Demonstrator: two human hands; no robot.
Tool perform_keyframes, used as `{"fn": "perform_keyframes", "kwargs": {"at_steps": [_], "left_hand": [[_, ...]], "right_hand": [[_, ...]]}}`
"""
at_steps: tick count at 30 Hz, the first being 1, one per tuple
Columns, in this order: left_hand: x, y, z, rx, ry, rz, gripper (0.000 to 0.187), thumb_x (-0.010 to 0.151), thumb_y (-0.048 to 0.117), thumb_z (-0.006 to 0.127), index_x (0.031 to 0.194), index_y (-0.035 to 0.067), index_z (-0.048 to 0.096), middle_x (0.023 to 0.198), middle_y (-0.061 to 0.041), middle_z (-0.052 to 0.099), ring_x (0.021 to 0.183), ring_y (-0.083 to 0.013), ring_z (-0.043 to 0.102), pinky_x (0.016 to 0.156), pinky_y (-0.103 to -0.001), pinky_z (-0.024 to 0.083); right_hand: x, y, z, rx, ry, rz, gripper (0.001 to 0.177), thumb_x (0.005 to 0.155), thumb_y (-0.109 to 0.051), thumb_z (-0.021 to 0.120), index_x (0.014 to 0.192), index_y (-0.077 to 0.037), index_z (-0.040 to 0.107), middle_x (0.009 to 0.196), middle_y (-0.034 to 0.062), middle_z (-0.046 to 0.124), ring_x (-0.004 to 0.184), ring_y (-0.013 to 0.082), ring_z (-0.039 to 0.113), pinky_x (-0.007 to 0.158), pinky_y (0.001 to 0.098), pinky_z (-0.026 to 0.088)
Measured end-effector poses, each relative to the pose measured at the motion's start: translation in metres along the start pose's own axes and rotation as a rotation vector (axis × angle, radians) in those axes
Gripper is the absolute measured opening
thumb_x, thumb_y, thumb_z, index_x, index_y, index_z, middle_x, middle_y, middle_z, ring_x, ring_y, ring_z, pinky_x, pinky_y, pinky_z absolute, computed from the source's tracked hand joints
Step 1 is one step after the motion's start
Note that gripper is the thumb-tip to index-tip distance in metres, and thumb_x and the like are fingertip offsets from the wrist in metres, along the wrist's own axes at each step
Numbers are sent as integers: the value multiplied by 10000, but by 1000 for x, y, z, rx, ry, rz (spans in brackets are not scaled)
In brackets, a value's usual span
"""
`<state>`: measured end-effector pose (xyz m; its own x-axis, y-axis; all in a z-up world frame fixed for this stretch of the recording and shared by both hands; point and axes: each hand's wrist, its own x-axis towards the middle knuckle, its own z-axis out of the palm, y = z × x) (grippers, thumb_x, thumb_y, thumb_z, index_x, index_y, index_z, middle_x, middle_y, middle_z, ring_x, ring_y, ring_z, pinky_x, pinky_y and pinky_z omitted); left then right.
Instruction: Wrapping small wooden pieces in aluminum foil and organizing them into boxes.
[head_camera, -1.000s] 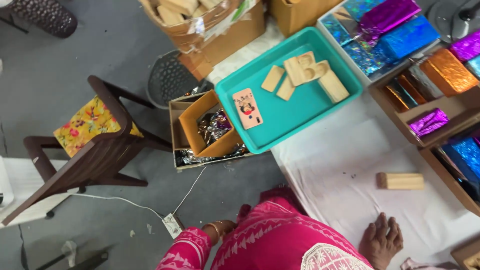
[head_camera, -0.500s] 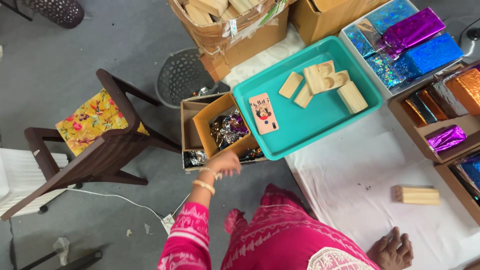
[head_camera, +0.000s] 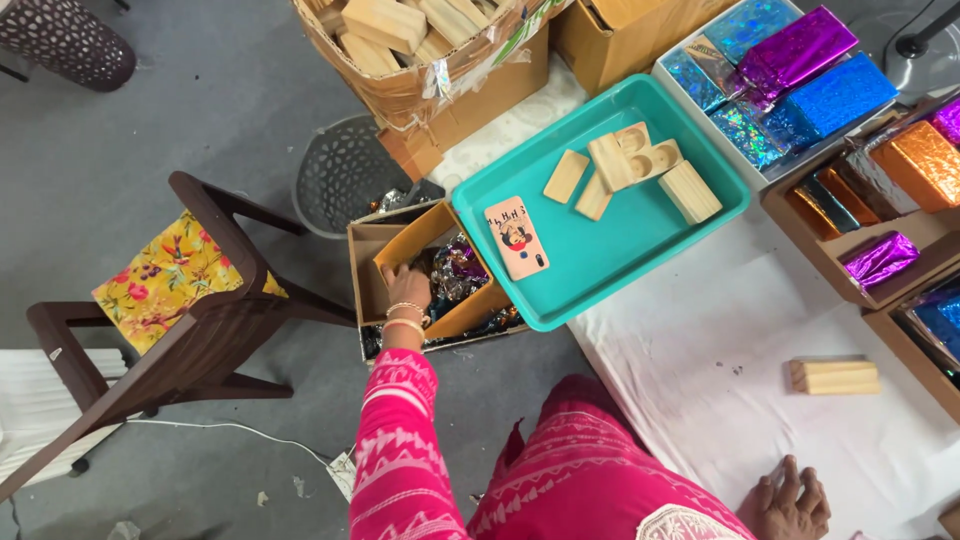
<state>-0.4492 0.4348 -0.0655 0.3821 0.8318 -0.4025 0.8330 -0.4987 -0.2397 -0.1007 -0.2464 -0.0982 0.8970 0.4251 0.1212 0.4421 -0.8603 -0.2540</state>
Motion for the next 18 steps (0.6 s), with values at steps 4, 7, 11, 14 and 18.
{"fn": "perform_keyframes", "kwargs": {"at_steps": [4,7,11,14,18], "left_hand": [[-4,-26,-6,-321,216,41,196,869,62,611,944,70,792,1111,-105,730,1187,-310,608,1092,-530,398],[-9,-37,-11,-582,351,51,116,798,89,700,879,64,779,1006,-147,724,998,-354,675,898,-446,543],[-18,-25,-5,-763,471,95,76,775,91,726,828,103,780,857,-151,730,813,-362,716,762,-455,581],[-38,4,-24,-699,380,-37,196,888,37,621,987,122,768,1010,-155,745,974,-365,699,852,-483,558],[-25,28,22,-648,262,-21,318,856,22,603,1089,161,771,1179,-195,663,1130,-391,617,952,-486,526]], "right_hand": [[-5,-5,0,18,23,9,532,1013,-369,571,1514,-188,564,1552,163,443,1460,378,372,1240,586,316],[-4,-17,-7,44,33,22,530,1025,-360,551,1522,-176,561,1548,173,438,1464,382,363,1248,585,293],[0,-20,-10,62,6,29,541,1044,-363,512,1535,-139,540,1577,226,412,1502,418,326,1281,604,227],[0,-21,-10,87,3,45,548,1033,-374,498,1529,-144,534,1605,231,409,1524,426,313,1280,605,210],[4,0,10,79,2,34,559,1025,-395,493,1527,-152,535,1608,234,410,1539,442,308,1259,613,208]]}}
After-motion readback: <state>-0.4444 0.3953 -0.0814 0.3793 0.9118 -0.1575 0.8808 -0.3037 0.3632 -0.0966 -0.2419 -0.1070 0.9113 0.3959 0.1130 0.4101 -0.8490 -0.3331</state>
